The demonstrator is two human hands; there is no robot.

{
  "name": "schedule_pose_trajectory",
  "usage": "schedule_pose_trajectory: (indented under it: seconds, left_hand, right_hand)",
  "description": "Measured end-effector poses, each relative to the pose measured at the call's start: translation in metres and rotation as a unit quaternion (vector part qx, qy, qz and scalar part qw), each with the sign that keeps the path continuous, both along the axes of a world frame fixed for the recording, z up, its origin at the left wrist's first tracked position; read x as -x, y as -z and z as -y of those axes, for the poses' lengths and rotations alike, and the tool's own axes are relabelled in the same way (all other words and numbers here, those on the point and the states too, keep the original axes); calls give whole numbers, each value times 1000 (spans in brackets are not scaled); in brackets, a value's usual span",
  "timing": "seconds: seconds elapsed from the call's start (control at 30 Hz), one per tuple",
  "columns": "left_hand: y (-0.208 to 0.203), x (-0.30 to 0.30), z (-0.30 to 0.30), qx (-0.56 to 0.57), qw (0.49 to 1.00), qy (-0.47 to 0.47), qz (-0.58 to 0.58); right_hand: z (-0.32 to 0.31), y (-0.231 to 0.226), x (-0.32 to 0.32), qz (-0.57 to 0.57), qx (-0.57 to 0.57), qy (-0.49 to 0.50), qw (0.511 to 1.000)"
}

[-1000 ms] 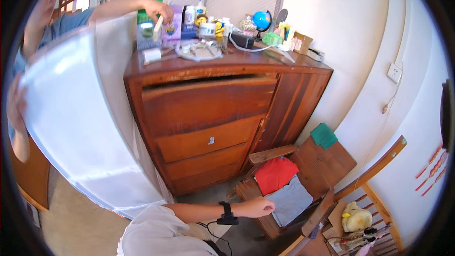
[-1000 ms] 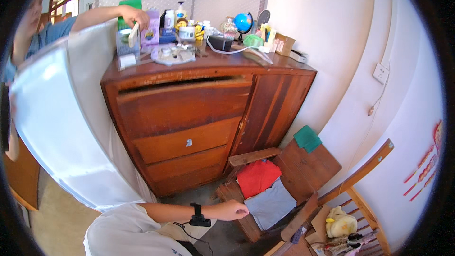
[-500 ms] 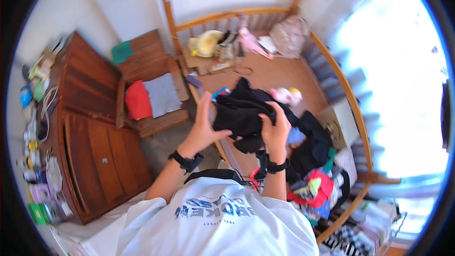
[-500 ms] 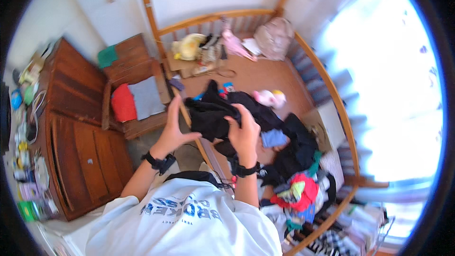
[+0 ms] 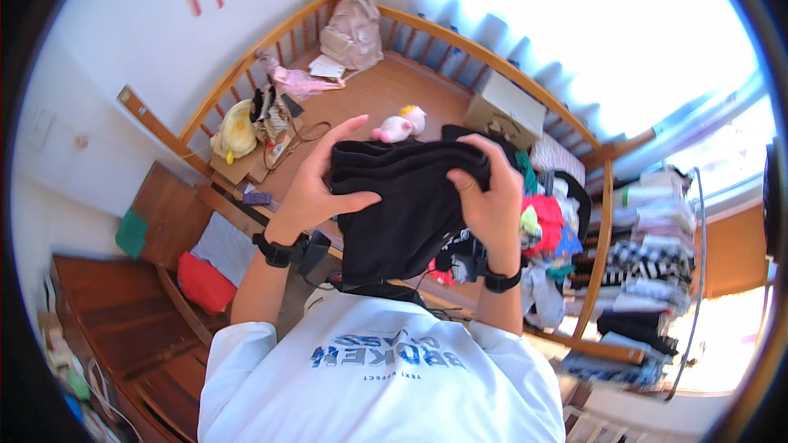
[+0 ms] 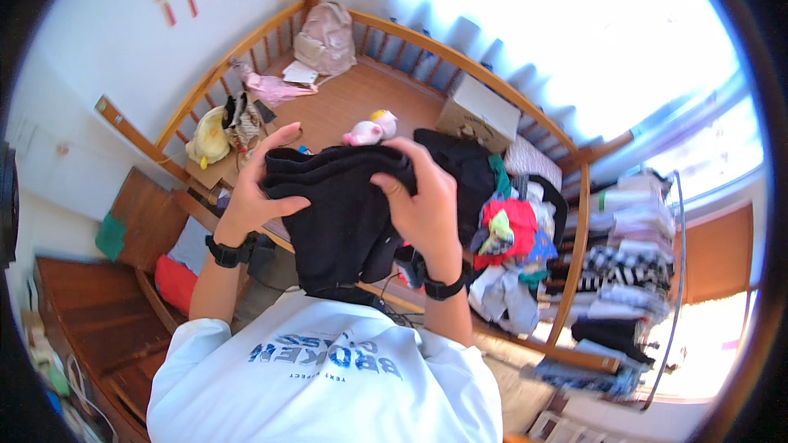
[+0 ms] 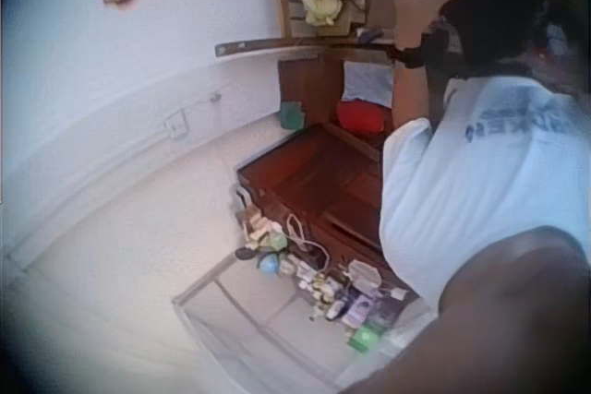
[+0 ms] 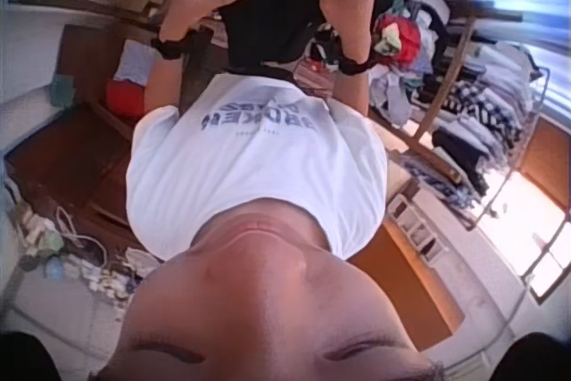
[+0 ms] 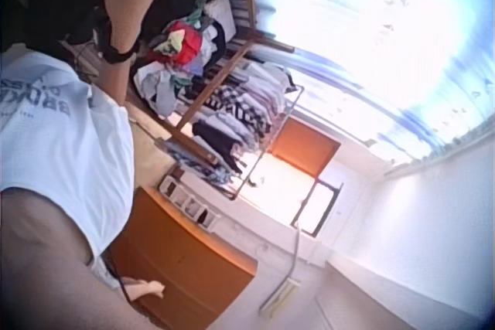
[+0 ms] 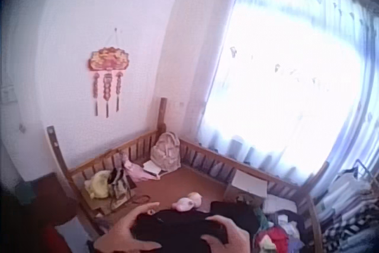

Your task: The person picks up several plush toys and items of clothing from a bed one at a time, then folds a white and green shirt, a gray shirt, and a pair of black shorts, placing them onto a wooden chair.

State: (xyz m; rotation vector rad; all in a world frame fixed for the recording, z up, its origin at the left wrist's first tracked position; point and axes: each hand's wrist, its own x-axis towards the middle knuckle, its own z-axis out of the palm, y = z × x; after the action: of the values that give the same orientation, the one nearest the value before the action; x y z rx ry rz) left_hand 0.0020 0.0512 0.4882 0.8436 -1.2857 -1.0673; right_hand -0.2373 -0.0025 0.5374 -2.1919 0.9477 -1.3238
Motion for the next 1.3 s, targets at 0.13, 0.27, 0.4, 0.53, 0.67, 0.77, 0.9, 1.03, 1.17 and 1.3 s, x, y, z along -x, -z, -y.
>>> schedule_pose_trajectory:
  seconds: [0.13, 0.27, 0.4, 0.53, 0.67, 0.77, 0.9, 1.03, 1.17, 1.3]
  left_hand:
    - [-29, 0, 16, 203, 946, 2, 254]
    - [-26, 5, 48, 143, 975, 37, 165]
    - [-32, 10, 82, 101, 979, 97, 150]
    - [-49, 23, 108, 187, 952, 110, 214]
    - [-59, 43, 125, 176, 954, 80, 230]
    - [-53, 75, 116, 262, 964, -6, 46]
    - [-59, 86, 113, 374, 907, -76, 181]
    - [-66, 95, 119, 403, 887, -16, 225]
    - [-68, 107, 143, 449, 862, -51, 231]
    - [-68, 119, 178, 407, 879, -47, 242]
  right_hand:
    - [-18, -17, -5, 36, 9, 121, 992]
    - [-26, -23, 9, -10, 65, 190, 980]
    - [-26, -39, 29, -72, 107, 192, 973]
    - [-16, -44, 55, -65, 94, 213, 970]
    - [-14, -48, 71, -18, 36, 232, 972]
    - [-20, -44, 73, 3, 84, 249, 965]
    - [-21, -36, 78, 97, 72, 262, 957]
    - [-14, -28, 95, 119, 119, 288, 943]
    - [14, -22, 112, 75, 233, 309, 919]
    - [59, -15, 122, 75, 208, 298, 929]
